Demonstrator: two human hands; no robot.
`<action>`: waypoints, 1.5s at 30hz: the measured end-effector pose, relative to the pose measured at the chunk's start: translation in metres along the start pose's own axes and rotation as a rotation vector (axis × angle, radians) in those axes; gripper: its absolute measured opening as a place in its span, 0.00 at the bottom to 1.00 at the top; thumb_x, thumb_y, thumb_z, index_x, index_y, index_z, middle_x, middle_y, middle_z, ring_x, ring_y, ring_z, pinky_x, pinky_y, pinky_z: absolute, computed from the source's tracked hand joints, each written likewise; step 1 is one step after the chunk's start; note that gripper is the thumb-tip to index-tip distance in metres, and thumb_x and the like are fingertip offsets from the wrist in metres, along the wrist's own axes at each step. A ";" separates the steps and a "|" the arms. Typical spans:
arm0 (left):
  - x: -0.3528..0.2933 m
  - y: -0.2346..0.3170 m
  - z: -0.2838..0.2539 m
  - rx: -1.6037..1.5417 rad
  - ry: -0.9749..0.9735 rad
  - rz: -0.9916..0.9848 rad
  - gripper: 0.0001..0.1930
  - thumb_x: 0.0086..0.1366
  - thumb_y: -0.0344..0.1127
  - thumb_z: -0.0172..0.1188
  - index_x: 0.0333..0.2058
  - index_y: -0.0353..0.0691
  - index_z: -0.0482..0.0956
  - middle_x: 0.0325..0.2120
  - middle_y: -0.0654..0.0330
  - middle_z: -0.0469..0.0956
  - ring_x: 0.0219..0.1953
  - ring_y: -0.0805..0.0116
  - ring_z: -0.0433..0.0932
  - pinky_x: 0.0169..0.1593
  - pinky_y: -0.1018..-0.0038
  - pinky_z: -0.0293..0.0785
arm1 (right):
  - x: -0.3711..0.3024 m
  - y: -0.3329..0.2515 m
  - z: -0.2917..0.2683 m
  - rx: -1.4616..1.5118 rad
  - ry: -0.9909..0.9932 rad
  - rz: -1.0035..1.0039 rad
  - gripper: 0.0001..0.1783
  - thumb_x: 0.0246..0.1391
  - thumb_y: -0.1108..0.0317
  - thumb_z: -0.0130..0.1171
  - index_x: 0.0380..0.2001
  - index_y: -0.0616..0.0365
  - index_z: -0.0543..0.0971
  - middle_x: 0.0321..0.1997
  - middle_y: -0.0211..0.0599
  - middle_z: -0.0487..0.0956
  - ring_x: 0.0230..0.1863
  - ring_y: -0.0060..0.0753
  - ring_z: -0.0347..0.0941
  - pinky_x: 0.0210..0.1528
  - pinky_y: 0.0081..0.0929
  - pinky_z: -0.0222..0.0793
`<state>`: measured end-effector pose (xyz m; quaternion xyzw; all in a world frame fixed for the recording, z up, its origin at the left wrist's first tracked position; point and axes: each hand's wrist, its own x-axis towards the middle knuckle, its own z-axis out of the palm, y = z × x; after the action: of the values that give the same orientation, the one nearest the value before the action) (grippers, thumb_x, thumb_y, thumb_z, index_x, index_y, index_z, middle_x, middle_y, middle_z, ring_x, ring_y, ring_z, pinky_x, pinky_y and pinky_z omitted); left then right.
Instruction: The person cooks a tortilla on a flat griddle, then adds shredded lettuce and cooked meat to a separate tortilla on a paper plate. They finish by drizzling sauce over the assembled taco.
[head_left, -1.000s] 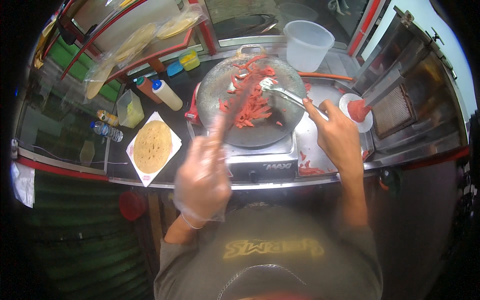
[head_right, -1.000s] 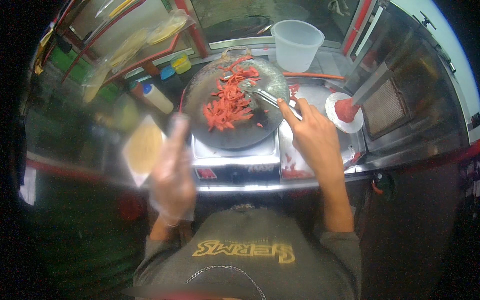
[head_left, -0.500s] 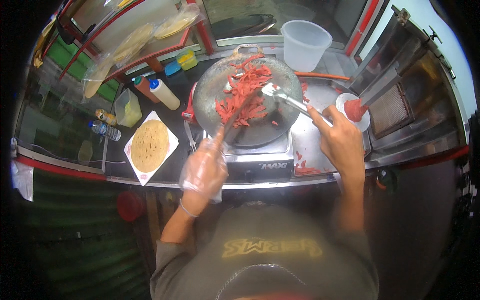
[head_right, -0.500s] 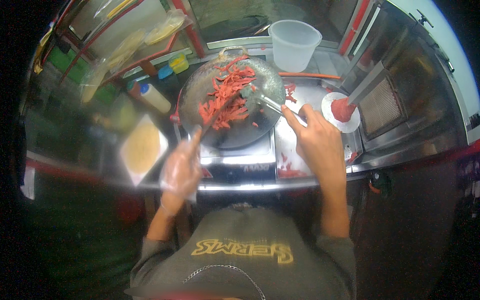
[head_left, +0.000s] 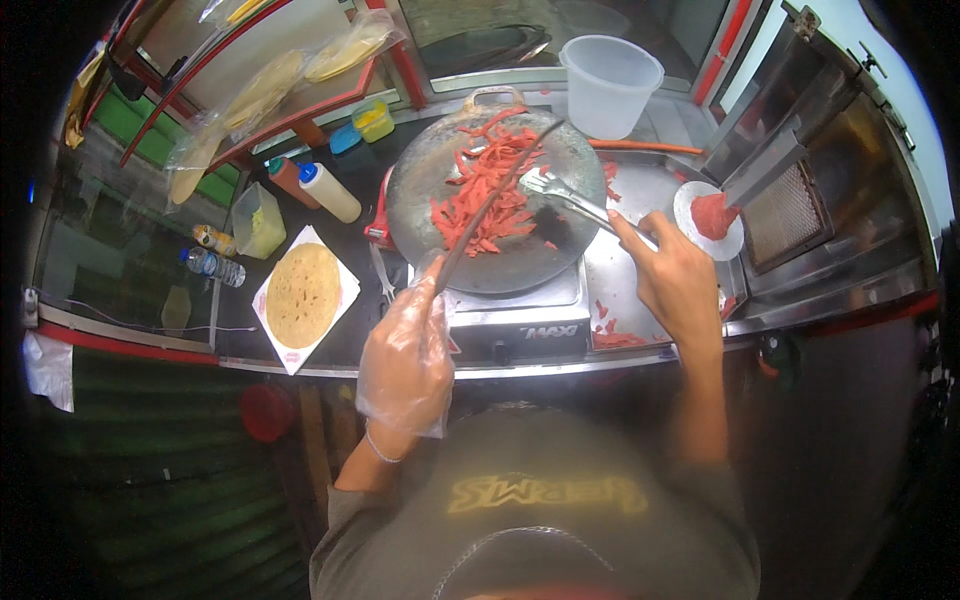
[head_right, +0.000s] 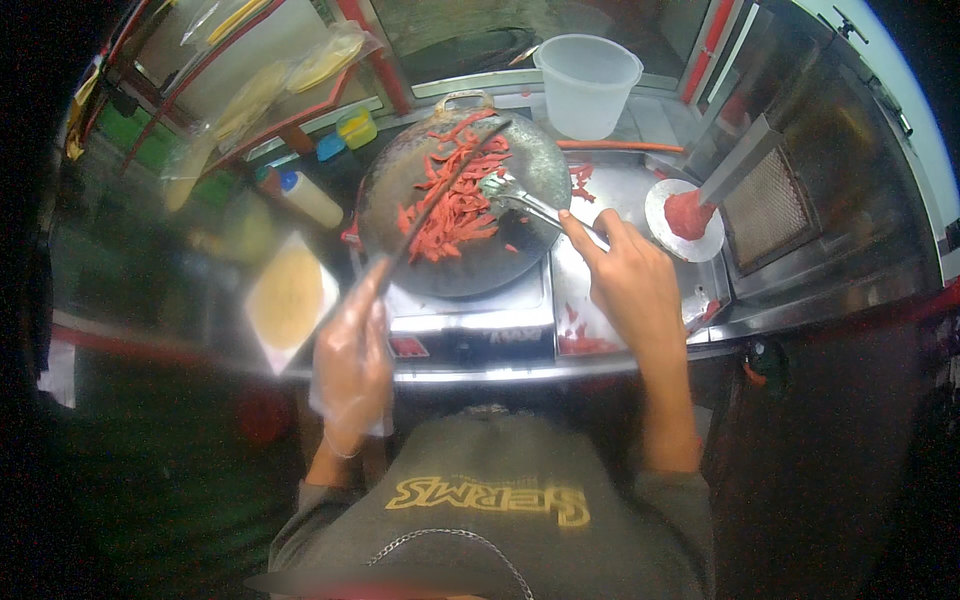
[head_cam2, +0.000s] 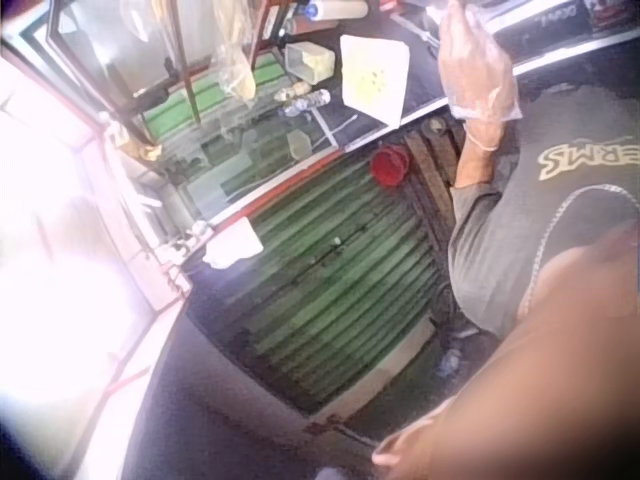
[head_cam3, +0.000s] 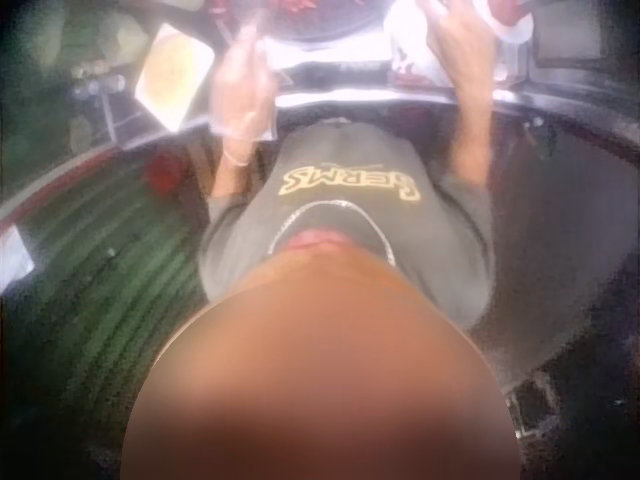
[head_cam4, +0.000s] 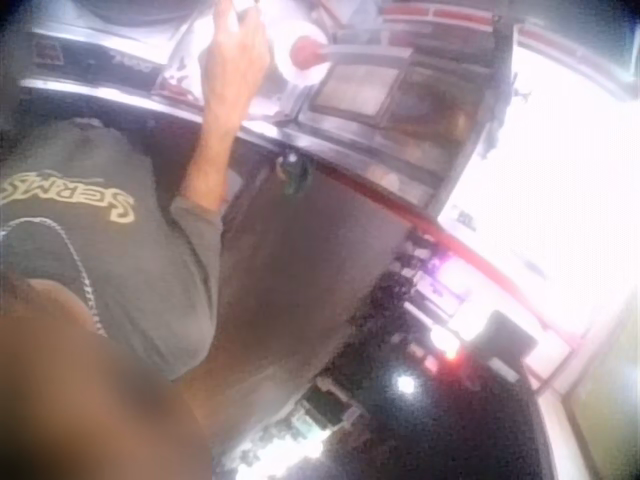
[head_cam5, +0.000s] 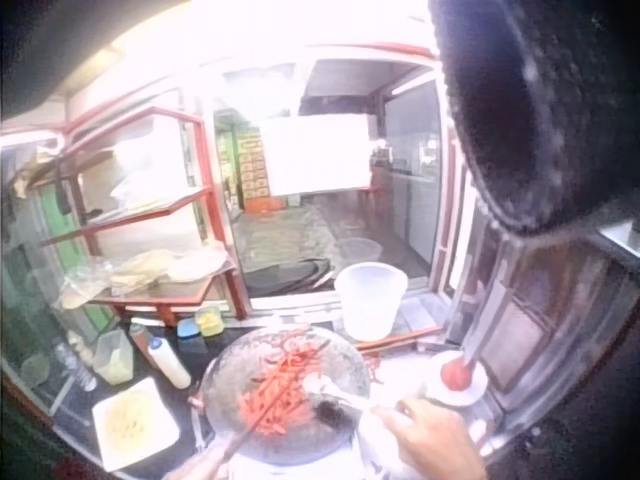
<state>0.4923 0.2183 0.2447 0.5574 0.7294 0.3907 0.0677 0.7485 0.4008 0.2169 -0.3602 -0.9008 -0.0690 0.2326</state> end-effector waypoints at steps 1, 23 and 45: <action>-0.006 0.002 -0.002 -0.032 0.016 -0.029 0.22 0.74 0.24 0.54 0.64 0.32 0.79 0.45 0.38 0.84 0.38 0.39 0.84 0.47 0.55 0.80 | 0.001 0.000 0.000 -0.015 -0.001 0.012 0.38 0.52 0.81 0.62 0.65 0.37 0.82 0.42 0.35 0.79 0.41 0.40 0.82 0.40 0.41 0.81; 0.011 -0.015 0.002 0.215 -0.083 -0.048 0.22 0.74 0.26 0.56 0.66 0.36 0.79 0.50 0.36 0.84 0.47 0.37 0.85 0.51 0.55 0.80 | 0.004 -0.007 0.000 0.030 -0.022 -0.021 0.39 0.50 0.81 0.63 0.66 0.36 0.82 0.43 0.35 0.79 0.41 0.40 0.83 0.39 0.40 0.81; -0.017 -0.018 -0.023 0.190 -0.177 -0.159 0.21 0.76 0.25 0.55 0.65 0.38 0.81 0.59 0.42 0.83 0.63 0.49 0.83 0.66 0.61 0.77 | 0.008 -0.015 0.002 0.172 0.047 -0.004 0.40 0.48 0.79 0.67 0.66 0.36 0.81 0.45 0.36 0.80 0.39 0.43 0.83 0.38 0.42 0.79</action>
<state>0.4729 0.1905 0.2432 0.5338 0.7963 0.2627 0.1094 0.7323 0.3954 0.2194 -0.3353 -0.8983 -0.0002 0.2838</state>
